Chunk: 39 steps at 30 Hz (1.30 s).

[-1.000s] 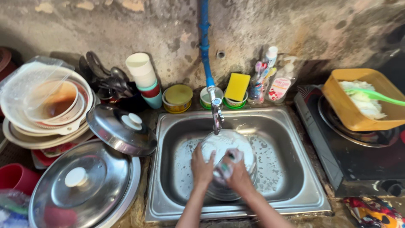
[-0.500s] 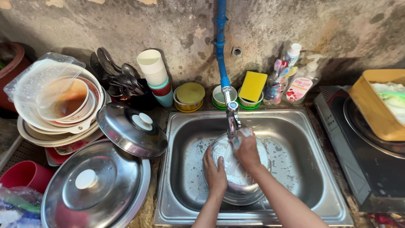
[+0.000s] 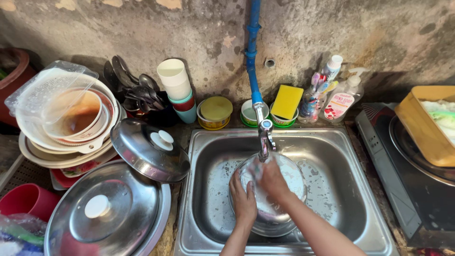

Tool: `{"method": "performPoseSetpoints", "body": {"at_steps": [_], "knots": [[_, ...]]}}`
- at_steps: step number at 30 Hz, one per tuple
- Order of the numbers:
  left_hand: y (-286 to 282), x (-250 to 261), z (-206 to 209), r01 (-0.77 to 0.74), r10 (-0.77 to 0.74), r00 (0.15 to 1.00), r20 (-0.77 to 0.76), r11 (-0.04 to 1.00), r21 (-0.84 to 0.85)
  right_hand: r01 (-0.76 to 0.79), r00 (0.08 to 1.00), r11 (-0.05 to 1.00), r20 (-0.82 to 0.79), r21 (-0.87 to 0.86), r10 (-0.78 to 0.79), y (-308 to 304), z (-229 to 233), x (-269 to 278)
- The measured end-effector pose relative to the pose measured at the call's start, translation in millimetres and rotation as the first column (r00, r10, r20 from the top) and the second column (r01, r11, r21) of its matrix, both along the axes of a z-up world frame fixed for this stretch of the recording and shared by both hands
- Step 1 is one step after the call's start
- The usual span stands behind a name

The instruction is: The person washes a rice cooker inner pot and its lid at a kitchen sink. They scrub the pot's interior and exterior with a sponge and dish soap, rinse it under the tap, then scrub and rinse the lid, turning it over to clean both sides.

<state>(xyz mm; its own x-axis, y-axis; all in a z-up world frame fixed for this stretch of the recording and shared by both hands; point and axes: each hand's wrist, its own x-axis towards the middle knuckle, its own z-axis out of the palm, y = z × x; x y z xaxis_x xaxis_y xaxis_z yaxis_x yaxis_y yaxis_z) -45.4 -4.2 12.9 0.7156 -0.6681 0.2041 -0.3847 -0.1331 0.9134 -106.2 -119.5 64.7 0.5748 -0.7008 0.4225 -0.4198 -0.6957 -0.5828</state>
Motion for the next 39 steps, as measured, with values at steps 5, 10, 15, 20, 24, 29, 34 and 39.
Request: {"method": "performPoseSetpoints", "body": {"at_steps": [5, 10, 15, 20, 24, 29, 34, 39], "knots": [[6, -5, -4, -0.012, 0.012, 1.0, -0.002, 1.0, -0.002, 0.012, 0.996, 1.0, -0.084, -0.024, -0.014, 4, -9, -7], [5, -5, -8, -0.005, 0.005, 1.0, -0.012, 1.0, 0.025, 0.072, 0.997, 0.988, 0.022, -0.137, -0.069, 4, -11, -3], [8, -3, 10, -0.004, 0.005, 1.0, 0.016, 0.999, -0.037, -0.044, 0.994, 0.999, -0.103, 0.018, 0.045, 11, -1, -11], [14, 25, 102, 0.1, -0.103, 0.995, -0.009, 0.983, -0.151, 0.202, 0.954, 0.976, -0.241, 0.078, -0.178, 16, 21, -19], [13, 48, 187, 0.492, -0.468, 0.864, 0.185, 0.708, -0.507, -0.076, 0.991, 0.997, -0.106, 0.032, 0.079, 45, 30, -24], [-10, 42, 242, 0.585, -0.391, 0.772, 0.5, 0.744, -0.322, -0.147, 0.979, 0.989, -0.148, -0.019, 0.143, 63, 45, -24], [-21, 18, 249, 0.38, -0.159, 0.836, 0.525, 0.858, -0.346, -0.098, 0.994, 0.994, -0.045, 0.052, 0.1, 66, 46, -21], [-21, -7, 252, 0.197, 0.015, 0.865, 0.501, 0.909, -0.367, -0.106, 0.987, 0.961, 0.144, 0.255, 0.07, 68, 47, -16]]}}
